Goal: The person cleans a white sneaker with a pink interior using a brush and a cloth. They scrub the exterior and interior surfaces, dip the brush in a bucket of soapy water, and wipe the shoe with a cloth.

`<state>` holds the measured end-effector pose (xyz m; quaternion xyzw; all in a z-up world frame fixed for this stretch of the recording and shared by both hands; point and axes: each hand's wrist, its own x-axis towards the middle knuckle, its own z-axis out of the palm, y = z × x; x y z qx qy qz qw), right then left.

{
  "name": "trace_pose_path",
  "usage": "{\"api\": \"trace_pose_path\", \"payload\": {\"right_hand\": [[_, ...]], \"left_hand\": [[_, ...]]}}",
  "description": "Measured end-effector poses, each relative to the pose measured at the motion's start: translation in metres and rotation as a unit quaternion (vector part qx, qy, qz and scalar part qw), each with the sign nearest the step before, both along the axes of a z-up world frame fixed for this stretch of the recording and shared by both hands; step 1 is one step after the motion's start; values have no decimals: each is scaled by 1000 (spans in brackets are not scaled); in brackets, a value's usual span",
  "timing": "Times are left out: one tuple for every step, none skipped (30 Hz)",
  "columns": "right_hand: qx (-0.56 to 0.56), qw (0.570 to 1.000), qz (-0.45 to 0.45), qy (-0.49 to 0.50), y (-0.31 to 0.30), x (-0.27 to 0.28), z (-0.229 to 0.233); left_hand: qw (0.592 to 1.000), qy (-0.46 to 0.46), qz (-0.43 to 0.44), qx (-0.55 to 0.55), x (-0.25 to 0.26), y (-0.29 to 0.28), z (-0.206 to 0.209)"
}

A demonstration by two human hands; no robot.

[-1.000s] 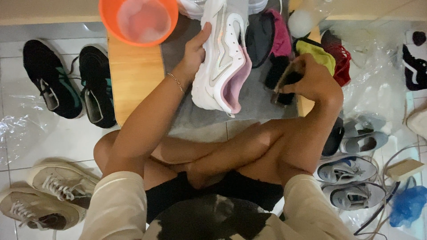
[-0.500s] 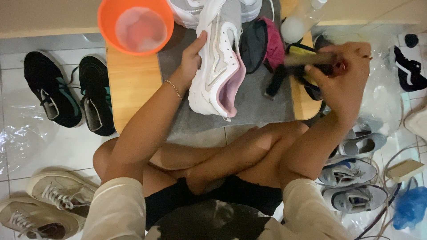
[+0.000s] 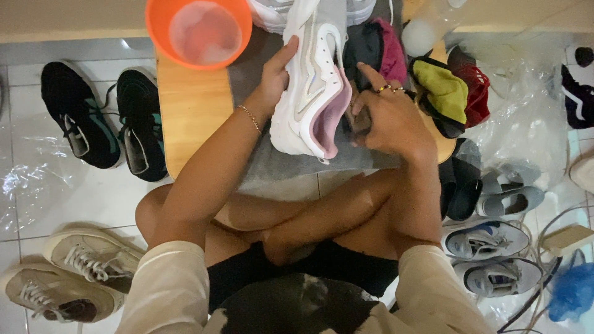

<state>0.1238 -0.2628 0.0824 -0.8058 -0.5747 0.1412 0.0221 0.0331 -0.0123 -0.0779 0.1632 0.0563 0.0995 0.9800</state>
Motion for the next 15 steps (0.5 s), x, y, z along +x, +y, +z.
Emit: {"api": "trace_pose_path", "payload": {"right_hand": [[-6,1000,11,-11,-1,0,6],[-6,1000,13,-12,1,0,6],[13,998,58,3,3,0,5],[32,994,103,18,6,1,5],[31,994,105,19,10,1,7],[6,995,84,-49,13,1,9],[-20,991,62,-117,16,1,11],[-21,991,62,-117,15,9,16],[-12,997,54,-50,14,18,23],[-2,999,45,17,14,27,29],[-4,999,48,14,10,33,43],[68,997,36,6,7,39,57],[139,990,24,-1,3,45,70],[137,990,27,-2,7,45,83],[191,979,24,-61,10,46,97]], "left_hand": [[999,14,39,24,4,3,-5],[999,13,41,24,5,2,-6],[999,17,18,23,5,2,-6],[1000,20,-5,21,4,3,-6],[1000,21,-4,20,0,0,4],[1000,16,1,22,-5,-2,14],[1000,12,5,24,-9,-4,23],[1000,11,5,23,-10,-6,24],[1000,-3,-4,14,-10,-7,26],[1000,-18,-14,6,-11,-8,28],[1000,-20,-10,5,-3,-6,19],[1000,-21,2,7,4,-4,9],[1000,-20,14,8,11,-4,-1],[1000,-22,17,6,15,-2,-9],[999,-23,25,17,21,-1,-16]]}}
